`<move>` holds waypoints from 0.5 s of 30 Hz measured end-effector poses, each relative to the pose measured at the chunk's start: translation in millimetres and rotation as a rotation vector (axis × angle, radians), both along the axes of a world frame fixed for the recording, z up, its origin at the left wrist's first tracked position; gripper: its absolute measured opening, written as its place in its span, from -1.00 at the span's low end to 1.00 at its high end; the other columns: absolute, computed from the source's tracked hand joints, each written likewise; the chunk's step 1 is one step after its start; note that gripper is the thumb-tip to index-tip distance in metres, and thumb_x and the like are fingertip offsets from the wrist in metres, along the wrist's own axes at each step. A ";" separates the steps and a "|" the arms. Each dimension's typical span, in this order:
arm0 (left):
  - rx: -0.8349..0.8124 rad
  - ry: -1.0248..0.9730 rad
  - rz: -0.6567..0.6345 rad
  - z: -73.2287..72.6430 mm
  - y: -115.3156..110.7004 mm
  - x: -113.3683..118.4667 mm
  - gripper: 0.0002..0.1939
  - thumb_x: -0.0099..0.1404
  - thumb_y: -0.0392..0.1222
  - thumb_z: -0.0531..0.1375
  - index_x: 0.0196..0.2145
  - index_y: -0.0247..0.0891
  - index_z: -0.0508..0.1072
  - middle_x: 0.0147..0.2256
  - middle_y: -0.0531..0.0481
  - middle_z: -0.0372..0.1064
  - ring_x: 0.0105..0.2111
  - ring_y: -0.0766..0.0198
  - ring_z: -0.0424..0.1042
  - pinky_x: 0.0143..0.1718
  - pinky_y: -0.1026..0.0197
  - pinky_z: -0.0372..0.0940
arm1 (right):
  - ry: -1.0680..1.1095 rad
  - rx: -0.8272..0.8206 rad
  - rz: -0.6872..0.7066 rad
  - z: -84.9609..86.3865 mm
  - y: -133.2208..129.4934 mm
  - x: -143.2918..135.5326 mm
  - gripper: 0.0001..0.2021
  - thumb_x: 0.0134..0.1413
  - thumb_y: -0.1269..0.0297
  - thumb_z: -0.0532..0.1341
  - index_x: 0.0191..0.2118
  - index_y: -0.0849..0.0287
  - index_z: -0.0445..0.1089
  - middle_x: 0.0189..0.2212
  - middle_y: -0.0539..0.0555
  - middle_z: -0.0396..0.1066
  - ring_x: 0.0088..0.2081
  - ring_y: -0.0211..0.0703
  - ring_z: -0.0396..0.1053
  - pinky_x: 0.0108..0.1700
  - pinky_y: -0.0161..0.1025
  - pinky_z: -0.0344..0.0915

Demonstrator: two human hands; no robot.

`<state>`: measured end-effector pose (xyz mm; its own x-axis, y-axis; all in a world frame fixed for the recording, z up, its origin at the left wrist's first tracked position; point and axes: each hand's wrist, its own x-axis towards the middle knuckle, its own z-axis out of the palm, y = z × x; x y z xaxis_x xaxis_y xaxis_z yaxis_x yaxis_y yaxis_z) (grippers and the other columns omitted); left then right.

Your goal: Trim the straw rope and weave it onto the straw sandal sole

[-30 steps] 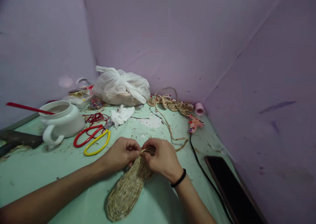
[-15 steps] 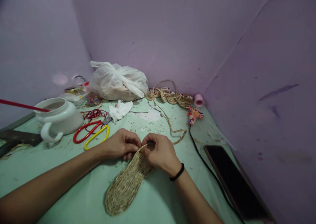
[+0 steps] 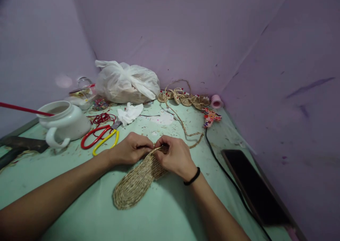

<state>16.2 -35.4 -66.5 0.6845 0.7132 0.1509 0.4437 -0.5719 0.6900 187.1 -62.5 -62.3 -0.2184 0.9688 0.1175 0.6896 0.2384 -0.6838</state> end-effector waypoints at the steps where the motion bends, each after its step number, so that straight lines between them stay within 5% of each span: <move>1: 0.053 0.022 -0.004 0.3 -1.4 0.1 -0.78 0.14 -0.32 0.02 -0.42 -0.29 0.47 -0.49 -0.01 0.40 -0.45 0.33 0.32 -0.38 0.31 0.18 | -0.002 0.003 0.005 -0.2 -0.2 -0.2 -0.89 -0.26 0.40 0.16 -0.48 0.15 0.39 -0.56 -0.02 0.44 -0.50 -0.23 0.33 -0.46 -0.33 0.22; 7: 0.133 0.031 0.022 0.6 -8.7 0.2 -0.83 0.10 -0.36 0.00 -0.46 -0.32 0.39 -0.55 0.03 0.30 -0.52 0.37 0.24 -0.47 0.33 0.10 | -0.069 -0.004 0.060 5.4 -2.5 0.2 -0.87 -0.23 0.39 0.16 -0.44 0.13 0.39 -0.54 -0.03 0.44 -0.50 -0.23 0.33 -0.46 -0.33 0.21; 15: -0.585 -0.274 0.291 -1.9 -8.7 4.4 -0.95 0.00 -0.37 0.05 -0.55 -0.29 0.26 -0.68 0.18 0.11 -0.69 0.46 0.12 -0.65 0.37 0.05 | -0.077 -0.008 0.122 11.0 -4.1 5.1 -0.80 -0.22 0.42 0.17 -0.35 0.12 0.38 -0.44 -0.02 0.45 -0.40 -0.20 0.35 -0.38 -0.30 0.23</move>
<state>20.6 -44.0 -68.4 0.4459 0.8781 -0.1733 0.2885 0.0423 0.9566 192.2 -66.6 -51.4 -0.3426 0.9353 0.0884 0.7064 0.3185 -0.6321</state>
